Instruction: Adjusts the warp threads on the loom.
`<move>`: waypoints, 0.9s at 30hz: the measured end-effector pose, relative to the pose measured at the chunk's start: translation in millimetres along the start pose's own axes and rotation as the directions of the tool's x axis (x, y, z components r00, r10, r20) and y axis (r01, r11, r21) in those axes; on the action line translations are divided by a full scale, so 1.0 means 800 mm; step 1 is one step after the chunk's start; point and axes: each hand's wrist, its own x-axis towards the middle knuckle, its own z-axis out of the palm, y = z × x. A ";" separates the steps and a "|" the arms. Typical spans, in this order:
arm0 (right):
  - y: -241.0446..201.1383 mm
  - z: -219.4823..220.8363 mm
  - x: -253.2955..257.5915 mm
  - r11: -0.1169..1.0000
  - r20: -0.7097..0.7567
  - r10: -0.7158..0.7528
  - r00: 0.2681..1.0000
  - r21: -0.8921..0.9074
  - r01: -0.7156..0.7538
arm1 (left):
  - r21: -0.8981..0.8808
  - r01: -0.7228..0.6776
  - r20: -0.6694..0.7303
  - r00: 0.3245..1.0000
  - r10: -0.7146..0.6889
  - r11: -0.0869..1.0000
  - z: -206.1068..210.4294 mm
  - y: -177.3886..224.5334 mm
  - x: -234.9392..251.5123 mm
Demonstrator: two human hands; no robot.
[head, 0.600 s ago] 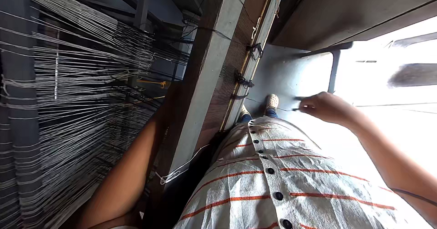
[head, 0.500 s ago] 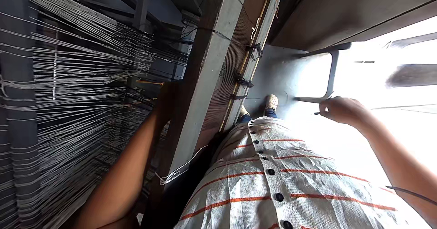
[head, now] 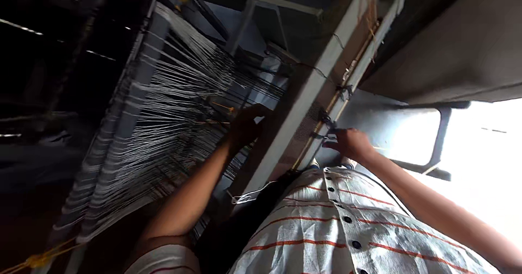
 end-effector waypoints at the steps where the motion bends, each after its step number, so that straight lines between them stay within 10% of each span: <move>1: 0.002 0.005 -0.001 1.000 -0.033 -0.023 0.999 0.012 0.024 | 0.025 0.005 -0.015 1.000 -0.005 1.000 0.000 0.003 0.000; 8: 0.041 0.032 -0.001 0.907 -0.204 -0.415 0.887 -0.010 0.422 | 0.152 -0.003 0.023 1.000 0.000 0.988 -0.001 -0.037 0.015; 18: 0.070 0.041 -0.018 0.910 -0.242 -0.378 0.894 0.083 0.407 | 0.427 0.359 0.229 0.845 -0.484 0.830 -0.066 -0.096 0.056; 23: 0.063 0.035 -0.027 0.920 -0.269 -0.344 0.899 0.094 0.380 | -0.063 0.794 -0.066 0.602 -0.796 0.605 -0.079 -0.127 0.055; 27: 0.066 0.036 -0.025 0.921 -0.256 -0.344 0.903 0.095 0.378 | -0.478 0.760 -0.167 0.414 -0.895 0.441 -0.078 -0.131 0.057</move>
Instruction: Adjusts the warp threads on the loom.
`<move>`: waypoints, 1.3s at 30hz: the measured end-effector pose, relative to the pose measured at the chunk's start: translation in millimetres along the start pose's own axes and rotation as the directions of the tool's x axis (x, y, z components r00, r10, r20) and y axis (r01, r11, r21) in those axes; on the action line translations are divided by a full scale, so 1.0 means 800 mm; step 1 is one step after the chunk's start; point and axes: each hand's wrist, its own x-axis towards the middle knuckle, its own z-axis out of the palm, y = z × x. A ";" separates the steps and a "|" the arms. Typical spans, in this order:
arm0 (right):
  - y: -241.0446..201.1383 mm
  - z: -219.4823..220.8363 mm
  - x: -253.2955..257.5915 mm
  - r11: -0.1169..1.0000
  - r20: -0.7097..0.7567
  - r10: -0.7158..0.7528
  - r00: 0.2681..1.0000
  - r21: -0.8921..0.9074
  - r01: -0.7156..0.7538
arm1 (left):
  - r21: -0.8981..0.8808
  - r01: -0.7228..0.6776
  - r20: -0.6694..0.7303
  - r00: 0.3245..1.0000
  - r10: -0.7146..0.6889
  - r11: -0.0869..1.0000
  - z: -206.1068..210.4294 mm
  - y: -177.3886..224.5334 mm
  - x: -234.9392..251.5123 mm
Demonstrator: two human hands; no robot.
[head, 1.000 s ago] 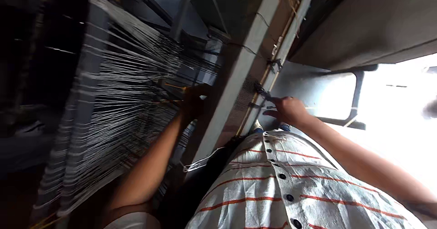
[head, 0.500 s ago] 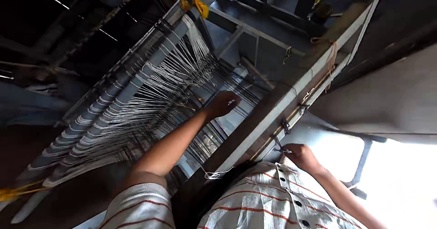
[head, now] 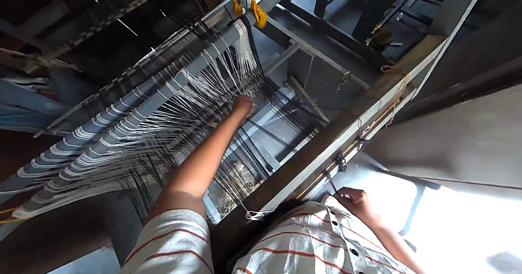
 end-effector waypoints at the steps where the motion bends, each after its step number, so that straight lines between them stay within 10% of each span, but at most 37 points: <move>1: 0.000 0.000 0.001 1.000 0.009 0.000 1.000 -0.002 0.000 | -0.052 0.003 -0.026 1.000 -0.004 0.999 0.001 -0.002 0.002; 11: 0.001 0.002 -0.007 0.999 -0.017 -0.001 1.000 0.051 0.002 | -0.436 -0.083 -0.150 0.988 0.019 0.896 0.008 0.004 -0.004; 39: 0.003 -0.056 -0.008 0.986 -0.138 -0.009 0.990 0.167 0.032 | -0.380 -0.143 -0.304 0.952 0.023 0.914 0.001 0.013 0.043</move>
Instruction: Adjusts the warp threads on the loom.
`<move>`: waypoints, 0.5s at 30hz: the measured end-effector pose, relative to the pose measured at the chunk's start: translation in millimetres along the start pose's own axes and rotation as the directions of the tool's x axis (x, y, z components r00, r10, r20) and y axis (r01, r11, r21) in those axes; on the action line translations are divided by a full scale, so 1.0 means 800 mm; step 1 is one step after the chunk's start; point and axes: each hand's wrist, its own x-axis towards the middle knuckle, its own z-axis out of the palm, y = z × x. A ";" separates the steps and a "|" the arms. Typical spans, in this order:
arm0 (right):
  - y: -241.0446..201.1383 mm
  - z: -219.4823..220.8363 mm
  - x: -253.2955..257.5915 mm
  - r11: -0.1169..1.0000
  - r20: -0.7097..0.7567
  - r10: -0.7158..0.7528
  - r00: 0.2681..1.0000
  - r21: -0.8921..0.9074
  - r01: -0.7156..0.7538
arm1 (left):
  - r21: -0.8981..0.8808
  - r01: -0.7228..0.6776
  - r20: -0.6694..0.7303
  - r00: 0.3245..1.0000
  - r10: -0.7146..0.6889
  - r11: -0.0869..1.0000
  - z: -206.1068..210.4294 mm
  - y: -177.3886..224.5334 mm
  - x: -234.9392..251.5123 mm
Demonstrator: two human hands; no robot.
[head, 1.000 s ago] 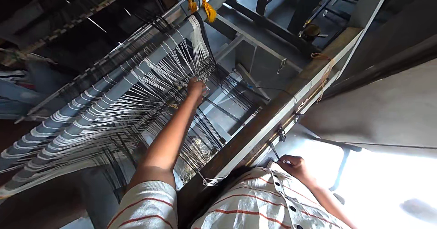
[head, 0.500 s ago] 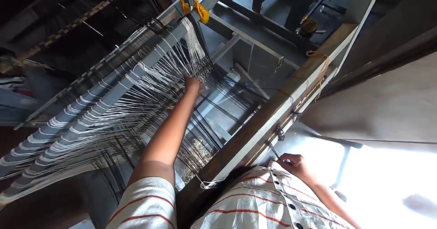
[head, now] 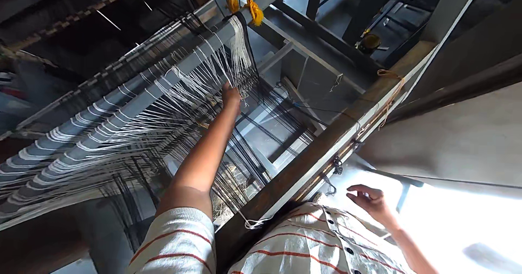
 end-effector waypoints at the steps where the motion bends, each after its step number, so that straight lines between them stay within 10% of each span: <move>1: -0.007 -0.014 0.005 0.999 -0.033 -0.021 0.999 -0.031 0.020 | -0.020 -0.010 0.007 1.000 0.010 1.000 -0.003 -0.002 0.002; 8: -0.152 -0.132 0.065 0.753 -0.045 -0.353 0.935 -0.606 0.255 | -0.065 -0.067 -0.072 0.995 0.062 0.996 -0.010 0.000 0.011; 15: -0.280 -0.099 0.128 0.511 0.109 -0.646 0.756 -0.674 0.533 | -0.003 -0.213 -0.141 0.967 0.211 0.977 -0.014 0.036 0.016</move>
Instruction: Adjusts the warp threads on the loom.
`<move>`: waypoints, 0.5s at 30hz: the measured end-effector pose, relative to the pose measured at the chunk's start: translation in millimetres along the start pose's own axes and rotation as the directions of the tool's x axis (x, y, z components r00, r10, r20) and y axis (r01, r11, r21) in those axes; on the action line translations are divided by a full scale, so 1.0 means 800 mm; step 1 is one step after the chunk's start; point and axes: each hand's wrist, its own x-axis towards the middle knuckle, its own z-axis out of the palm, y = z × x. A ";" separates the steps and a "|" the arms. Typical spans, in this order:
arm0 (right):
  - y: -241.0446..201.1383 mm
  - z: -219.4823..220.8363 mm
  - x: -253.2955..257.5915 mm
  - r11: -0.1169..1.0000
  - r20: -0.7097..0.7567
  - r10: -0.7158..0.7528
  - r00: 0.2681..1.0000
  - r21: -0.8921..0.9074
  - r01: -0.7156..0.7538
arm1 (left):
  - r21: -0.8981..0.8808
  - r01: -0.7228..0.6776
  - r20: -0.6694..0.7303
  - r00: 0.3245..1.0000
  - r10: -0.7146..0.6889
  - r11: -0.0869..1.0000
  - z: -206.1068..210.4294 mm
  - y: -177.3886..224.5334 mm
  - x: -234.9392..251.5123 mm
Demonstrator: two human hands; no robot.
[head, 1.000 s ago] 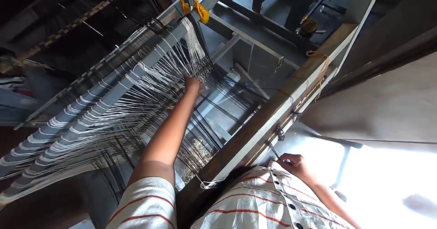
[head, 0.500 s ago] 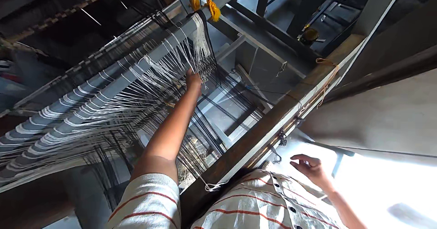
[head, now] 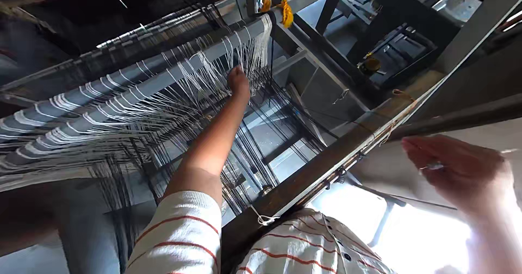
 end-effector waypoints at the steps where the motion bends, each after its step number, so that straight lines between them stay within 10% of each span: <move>1: -0.008 0.010 0.009 1.000 0.013 -0.027 1.000 0.001 0.027 | -0.014 0.007 -0.017 1.000 -0.007 1.000 0.003 0.003 0.003; 15: -0.025 0.078 0.011 0.990 0.089 -0.055 0.995 0.131 0.043 | -0.009 0.131 -0.048 0.990 -0.131 0.991 0.021 0.015 0.008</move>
